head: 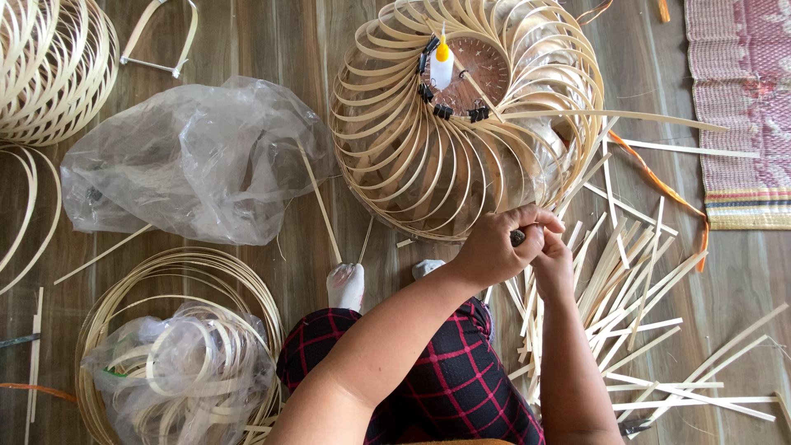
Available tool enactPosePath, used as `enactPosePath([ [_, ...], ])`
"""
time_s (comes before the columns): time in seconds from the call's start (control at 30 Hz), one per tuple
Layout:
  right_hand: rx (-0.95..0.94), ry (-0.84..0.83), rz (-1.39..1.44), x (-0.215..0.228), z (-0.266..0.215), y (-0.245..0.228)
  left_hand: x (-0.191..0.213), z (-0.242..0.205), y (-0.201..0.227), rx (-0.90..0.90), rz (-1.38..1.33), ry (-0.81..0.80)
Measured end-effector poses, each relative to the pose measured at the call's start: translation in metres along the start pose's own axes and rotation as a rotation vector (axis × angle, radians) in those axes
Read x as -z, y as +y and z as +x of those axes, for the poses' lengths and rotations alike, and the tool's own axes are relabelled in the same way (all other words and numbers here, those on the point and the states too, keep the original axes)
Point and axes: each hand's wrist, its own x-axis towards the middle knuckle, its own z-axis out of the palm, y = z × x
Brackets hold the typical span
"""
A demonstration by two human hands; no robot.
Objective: The person constructs a curved bamboo structure by hand, applying glue from a bottle to the central hub and inserting thin bamboo strips between existing slats, occasionally using a small tool to push the strips into place.
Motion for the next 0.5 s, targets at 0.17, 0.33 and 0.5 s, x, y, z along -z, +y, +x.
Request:
enactPosePath([
  [0.17,-0.046,0.030,-0.137,0.002,-0.001,0.006,0.002,0.001,0.000,0.019,0.015,-0.034],
  [0.33,0.036,0.120,-0.630,0.017,0.002,0.019,0.002,-0.003,-0.002,0.010,0.000,-0.024],
  [0.5,-0.073,0.070,-0.185,0.022,0.007,0.017,0.007,-0.001,0.003,0.055,-0.017,-0.055],
])
